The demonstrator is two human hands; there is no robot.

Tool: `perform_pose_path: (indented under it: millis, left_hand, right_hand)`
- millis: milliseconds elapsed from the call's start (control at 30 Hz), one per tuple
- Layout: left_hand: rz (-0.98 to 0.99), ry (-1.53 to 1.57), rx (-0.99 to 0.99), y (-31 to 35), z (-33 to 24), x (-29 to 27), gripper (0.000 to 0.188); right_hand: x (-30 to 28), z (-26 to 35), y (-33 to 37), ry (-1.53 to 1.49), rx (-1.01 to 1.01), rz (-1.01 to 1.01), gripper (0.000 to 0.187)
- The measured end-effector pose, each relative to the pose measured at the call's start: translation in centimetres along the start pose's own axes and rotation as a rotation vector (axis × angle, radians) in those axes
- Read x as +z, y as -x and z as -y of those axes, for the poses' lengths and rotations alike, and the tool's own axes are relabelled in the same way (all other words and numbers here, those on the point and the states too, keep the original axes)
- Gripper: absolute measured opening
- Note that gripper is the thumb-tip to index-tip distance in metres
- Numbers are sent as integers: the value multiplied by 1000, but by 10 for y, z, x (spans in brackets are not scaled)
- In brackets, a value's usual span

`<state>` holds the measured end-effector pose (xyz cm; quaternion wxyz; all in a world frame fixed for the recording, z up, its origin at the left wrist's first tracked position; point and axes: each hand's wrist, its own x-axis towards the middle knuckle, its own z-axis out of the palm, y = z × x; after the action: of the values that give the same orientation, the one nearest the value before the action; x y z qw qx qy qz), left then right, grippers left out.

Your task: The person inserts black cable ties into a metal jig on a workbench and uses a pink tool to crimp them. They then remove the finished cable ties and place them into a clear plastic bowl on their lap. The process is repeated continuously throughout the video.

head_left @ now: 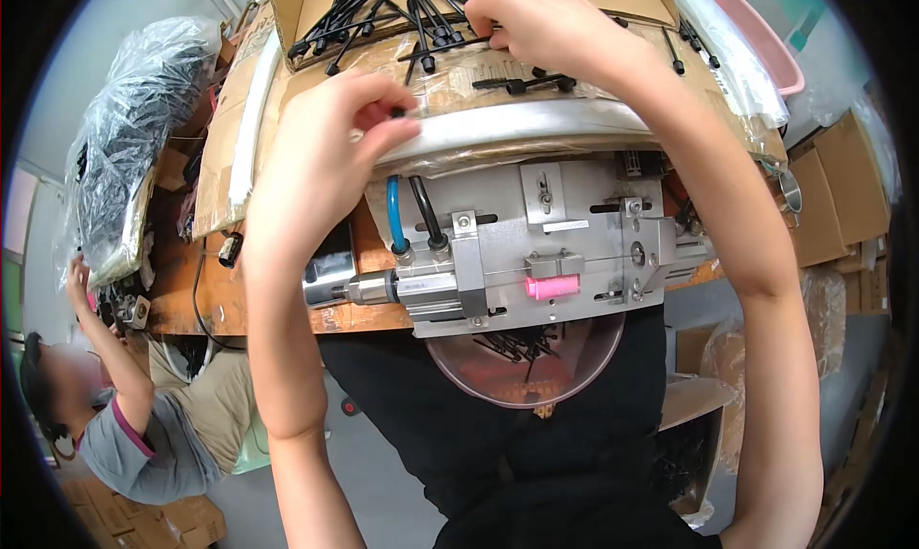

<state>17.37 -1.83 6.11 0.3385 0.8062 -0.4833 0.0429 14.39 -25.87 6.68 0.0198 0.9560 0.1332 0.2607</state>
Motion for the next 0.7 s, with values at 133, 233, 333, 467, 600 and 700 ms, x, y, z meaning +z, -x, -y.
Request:
perform_pose_path:
  millis: [133, 233, 333, 467, 600, 700]
  left_hand:
    - [-159, -206, -73, 44, -18, 1, 20]
    - [-326, -206, -53, 83, -52, 46, 47]
    - [-177, -199, 34, 136, -89, 88, 70]
    - [-22, -329, 22, 147, -103, 147, 59]
    - [46, -271, -51, 143, -112, 157, 70]
    - [54, -276, -63, 140, -109, 154, 69]
  right_hand:
    - [-14, -7, 5, -342, 27, -262, 10]
    - [-69, 21, 39, -687, 396, -293, 20]
    - [-79, 36, 65, -1051, 483, -352, 23]
    - [-81, 52, 110, -1217, 501, -490, 18]
    - [-104, 63, 159, -1114, 517, -537, 21]
    - [-90, 94, 180, -940, 535, -561, 24]
